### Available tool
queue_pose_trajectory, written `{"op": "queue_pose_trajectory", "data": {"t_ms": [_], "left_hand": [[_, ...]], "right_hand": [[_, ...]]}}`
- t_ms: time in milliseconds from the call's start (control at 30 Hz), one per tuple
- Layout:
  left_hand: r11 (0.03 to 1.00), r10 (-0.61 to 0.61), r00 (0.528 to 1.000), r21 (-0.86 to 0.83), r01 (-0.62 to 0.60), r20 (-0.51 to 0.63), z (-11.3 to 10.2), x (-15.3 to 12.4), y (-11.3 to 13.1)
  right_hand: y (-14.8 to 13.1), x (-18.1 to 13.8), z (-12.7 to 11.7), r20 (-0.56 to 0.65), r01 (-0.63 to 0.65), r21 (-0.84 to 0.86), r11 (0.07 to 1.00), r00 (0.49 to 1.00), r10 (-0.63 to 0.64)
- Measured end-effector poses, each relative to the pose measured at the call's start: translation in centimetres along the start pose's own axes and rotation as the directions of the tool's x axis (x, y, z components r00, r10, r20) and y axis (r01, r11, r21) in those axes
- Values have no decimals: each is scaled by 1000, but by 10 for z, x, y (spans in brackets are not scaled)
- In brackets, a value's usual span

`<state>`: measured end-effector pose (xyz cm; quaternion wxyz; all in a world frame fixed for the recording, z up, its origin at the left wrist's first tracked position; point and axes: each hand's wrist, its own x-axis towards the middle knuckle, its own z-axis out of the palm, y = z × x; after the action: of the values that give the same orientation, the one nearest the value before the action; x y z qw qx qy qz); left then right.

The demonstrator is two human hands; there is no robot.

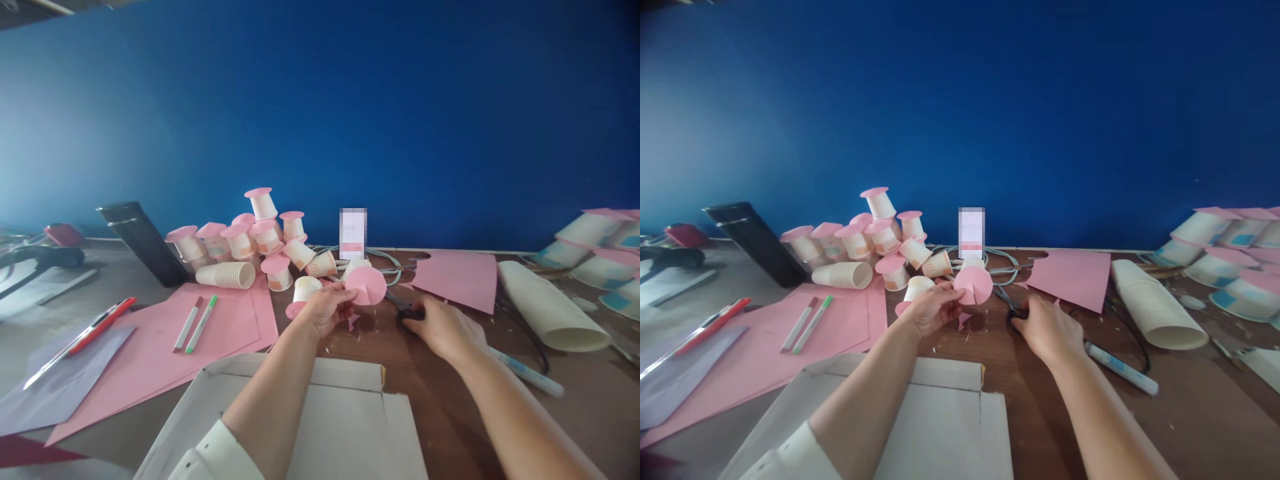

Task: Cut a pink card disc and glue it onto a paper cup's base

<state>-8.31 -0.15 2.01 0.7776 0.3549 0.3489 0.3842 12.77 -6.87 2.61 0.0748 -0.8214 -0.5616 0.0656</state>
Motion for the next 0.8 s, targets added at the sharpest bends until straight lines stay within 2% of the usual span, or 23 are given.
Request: {"op": "queue_pose_trajectory", "data": {"t_ms": [167,267,333,400,467,567,667,800], "left_hand": [[995,4,1000,97,-3,-11,-3,6,-5],[989,14,1000,147,-12,-13,-5,9,-7],[985,24,1000,171,-23,-6,-6,9,-7],[980,32,999,196,-32,4,-6,8,-6],[973,35,999,230,-34,2,-6,7,-6],[953,34,999,302,-36,10,-5,7,-7],[895,18,1000,446,-27,24,-2,6,-9],[770,-79,996,637,42,29,0,3,-10]], "right_hand": [[-2,-6,-4,-8,54,-111,992,998,-55],[0,-6,-2,-64,116,-175,978,990,-129],[1,-5,0,-129,135,-153,979,979,-155],[-1,-2,4,-223,164,17,986,962,-156],[-6,-1,8,-272,198,302,932,955,-115],[-19,-3,16,-136,174,643,746,984,-112],[-30,-6,22,-25,146,743,653,981,-191],[-31,-7,24,-39,135,721,679,987,-154]]}}
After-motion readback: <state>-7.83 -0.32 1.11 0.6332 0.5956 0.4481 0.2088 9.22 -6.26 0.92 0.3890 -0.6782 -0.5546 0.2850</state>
